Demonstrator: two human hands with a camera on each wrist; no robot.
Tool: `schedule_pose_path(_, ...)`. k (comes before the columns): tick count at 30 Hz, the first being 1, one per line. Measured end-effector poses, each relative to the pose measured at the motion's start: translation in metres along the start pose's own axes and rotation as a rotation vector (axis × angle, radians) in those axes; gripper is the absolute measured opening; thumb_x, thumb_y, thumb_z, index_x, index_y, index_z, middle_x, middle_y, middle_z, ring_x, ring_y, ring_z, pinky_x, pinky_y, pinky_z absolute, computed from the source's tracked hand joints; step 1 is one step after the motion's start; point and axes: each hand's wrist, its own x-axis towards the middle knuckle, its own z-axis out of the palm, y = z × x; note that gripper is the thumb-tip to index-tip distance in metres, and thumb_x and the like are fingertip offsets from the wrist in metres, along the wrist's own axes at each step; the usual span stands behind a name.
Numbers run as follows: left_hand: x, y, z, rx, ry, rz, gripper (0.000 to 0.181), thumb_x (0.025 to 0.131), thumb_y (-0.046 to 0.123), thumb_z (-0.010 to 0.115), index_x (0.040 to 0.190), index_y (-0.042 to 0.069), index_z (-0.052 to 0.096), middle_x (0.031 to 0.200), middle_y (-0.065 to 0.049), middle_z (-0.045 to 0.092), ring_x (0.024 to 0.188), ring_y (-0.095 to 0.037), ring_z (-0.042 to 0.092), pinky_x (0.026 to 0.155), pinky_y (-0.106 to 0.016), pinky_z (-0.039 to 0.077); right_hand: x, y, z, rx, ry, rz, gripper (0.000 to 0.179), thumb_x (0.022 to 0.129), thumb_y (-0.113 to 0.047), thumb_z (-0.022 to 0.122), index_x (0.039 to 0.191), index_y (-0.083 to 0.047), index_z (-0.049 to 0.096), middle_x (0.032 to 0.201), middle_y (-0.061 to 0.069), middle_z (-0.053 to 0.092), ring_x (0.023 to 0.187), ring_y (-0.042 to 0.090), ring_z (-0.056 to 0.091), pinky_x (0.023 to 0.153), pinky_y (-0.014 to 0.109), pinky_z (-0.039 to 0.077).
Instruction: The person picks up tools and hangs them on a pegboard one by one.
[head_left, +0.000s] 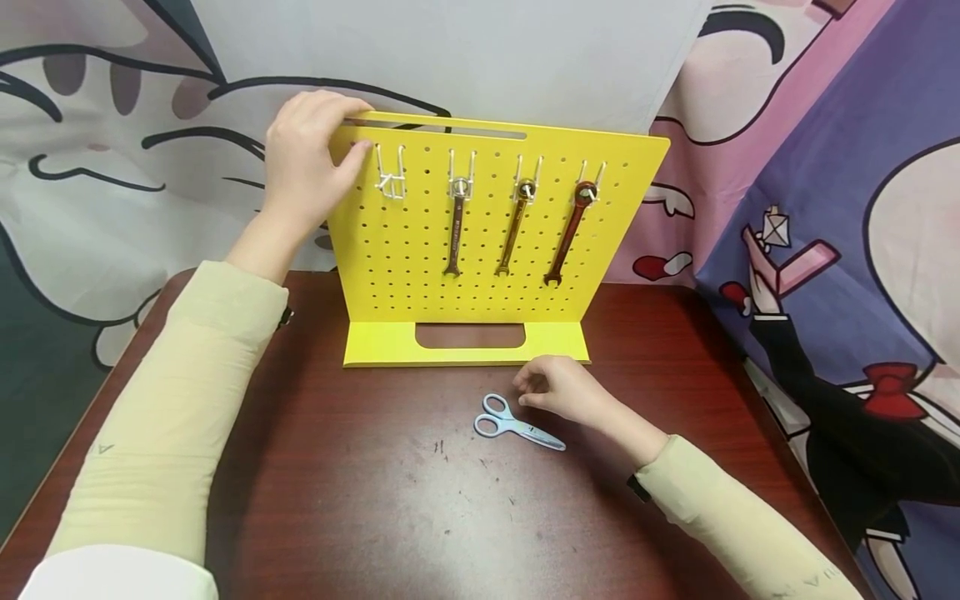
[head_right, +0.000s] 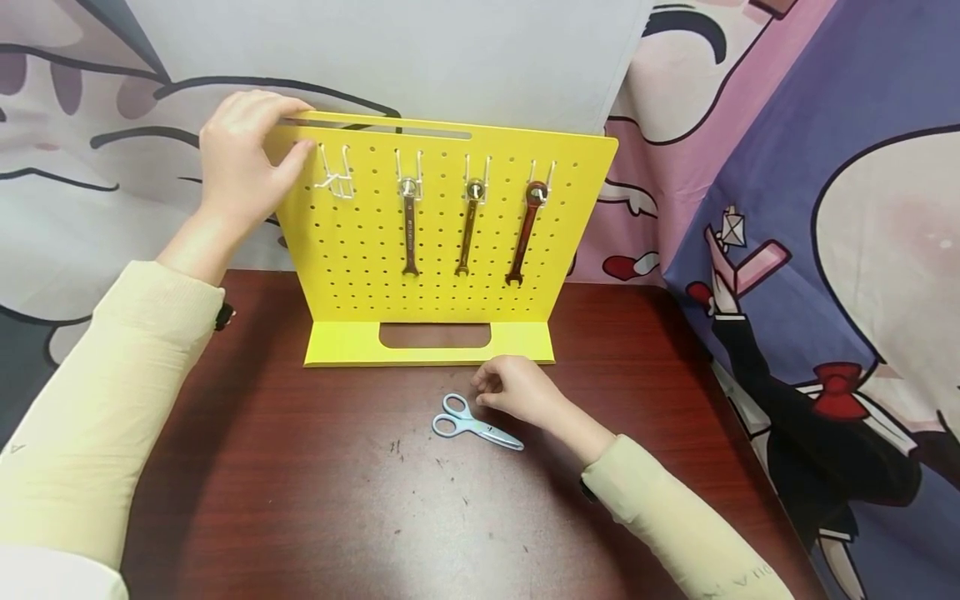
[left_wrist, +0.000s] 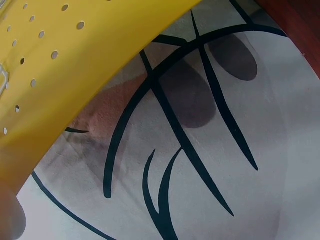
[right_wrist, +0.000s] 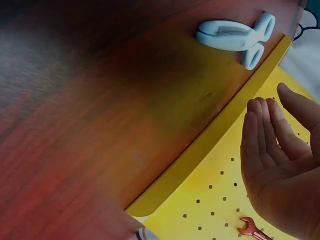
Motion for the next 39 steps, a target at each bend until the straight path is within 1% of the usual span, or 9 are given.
schedule_pose_path(4, 0.000, -0.001, 0.001, 0.002, 0.003, 0.005, 0.030, 0.101, 0.012, 0.070, 0.130, 0.004, 0.072, 0.131, -0.015, 0.074, 0.132, -0.034, 0.063, 0.124, -0.039, 0.042, -0.004, 0.004, 0.002, 0.002, -0.039, -0.013, 0.014, 0.087, -0.004, 0.084, 0.100, -0.005, 0.078, 0.091, 0.003, 0.079, 0.082, 0.011, 0.072, 0.074, 0.022, 0.059)
schedule_pose_path(7, 0.000, -0.001, 0.001, 0.004, 0.008, 0.011, 0.030, 0.101, 0.012, 0.070, 0.129, 0.004, 0.072, 0.131, -0.016, 0.075, 0.131, -0.034, 0.063, 0.123, -0.039, 0.043, -0.006, 0.005, 0.004, 0.002, -0.072, -0.021, 0.013, 0.087, -0.005, 0.085, 0.098, -0.005, 0.078, 0.089, 0.002, 0.078, 0.081, 0.010, 0.072, 0.073, 0.021, 0.060)
schedule_pose_path(11, 0.000, -0.001, 0.001, 0.005, 0.010, 0.012, 0.030, 0.101, 0.012, 0.070, 0.130, 0.003, 0.072, 0.130, -0.016, 0.074, 0.131, -0.035, 0.062, 0.123, -0.039, 0.043, -0.007, 0.008, 0.008, 0.011, -0.117, -0.035, 0.015, 0.084, -0.006, 0.087, 0.096, -0.005, 0.079, 0.088, 0.002, 0.078, 0.081, 0.007, 0.072, 0.074, 0.021, 0.061)
schedule_pose_path(16, 0.000, -0.001, 0.001, 0.004, 0.011, 0.003, 0.031, 0.100, 0.011, 0.069, 0.130, 0.003, 0.072, 0.131, -0.016, 0.074, 0.131, -0.035, 0.062, 0.123, -0.039, 0.042, -0.008, 0.012, 0.012, 0.028, -0.159, -0.049, 0.018, 0.081, -0.005, 0.089, 0.096, -0.005, 0.079, 0.086, 0.001, 0.077, 0.078, 0.003, 0.068, 0.072, 0.018, 0.059)
schedule_pose_path(21, 0.000, -0.001, 0.002, 0.010, 0.009, 0.005, 0.030, 0.100, 0.012, 0.069, 0.130, 0.004, 0.072, 0.130, -0.016, 0.074, 0.131, -0.035, 0.062, 0.123, -0.039, 0.042, -0.010, 0.013, 0.017, 0.033, -0.158, -0.051, 0.021, 0.077, -0.005, 0.092, 0.093, -0.006, 0.078, 0.082, -0.001, 0.076, 0.074, 0.000, 0.066, 0.068, 0.016, 0.057)
schedule_pose_path(27, 0.000, -0.001, 0.002, 0.006, 0.015, 0.012, 0.030, 0.100, 0.012, 0.070, 0.129, 0.004, 0.072, 0.129, -0.017, 0.074, 0.130, -0.035, 0.063, 0.122, -0.040, 0.043, -0.013, 0.013, 0.022, 0.006, -0.120, -0.039, 0.022, 0.074, -0.002, 0.093, 0.088, -0.007, 0.077, 0.079, -0.002, 0.075, 0.071, -0.002, 0.064, 0.067, 0.014, 0.055)
schedule_pose_path(30, 0.000, -0.001, 0.003, 0.005, 0.015, 0.011, 0.030, 0.100, 0.012, 0.069, 0.129, 0.004, 0.072, 0.129, -0.017, 0.074, 0.130, -0.035, 0.063, 0.122, -0.040, 0.043, -0.013, 0.014, 0.024, 0.012, -0.108, -0.030, 0.021, 0.074, 0.000, 0.092, 0.088, -0.007, 0.078, 0.079, -0.002, 0.076, 0.071, -0.001, 0.064, 0.066, 0.014, 0.055)
schedule_pose_path(34, -0.001, -0.001, 0.003, 0.002, 0.016, 0.010, 0.030, 0.100, 0.012, 0.070, 0.129, 0.004, 0.072, 0.130, -0.016, 0.074, 0.131, -0.035, 0.062, 0.123, -0.040, 0.043, -0.012, 0.013, 0.024, 0.027, -0.114, -0.009, 0.019, 0.075, -0.001, 0.092, 0.087, -0.007, 0.078, 0.078, -0.003, 0.075, 0.070, -0.002, 0.062, 0.065, 0.014, 0.054)
schedule_pose_path(39, -0.001, -0.001, 0.003, 0.002, 0.018, 0.008, 0.030, 0.100, 0.012, 0.070, 0.129, 0.004, 0.072, 0.130, -0.016, 0.074, 0.132, -0.035, 0.062, 0.123, -0.039, 0.042, -0.012, 0.012, 0.022, 0.015, -0.125, -0.007, 0.017, 0.076, -0.004, 0.091, 0.084, -0.009, 0.077, 0.073, -0.006, 0.071, 0.067, -0.001, 0.056, 0.061, 0.015, 0.049)
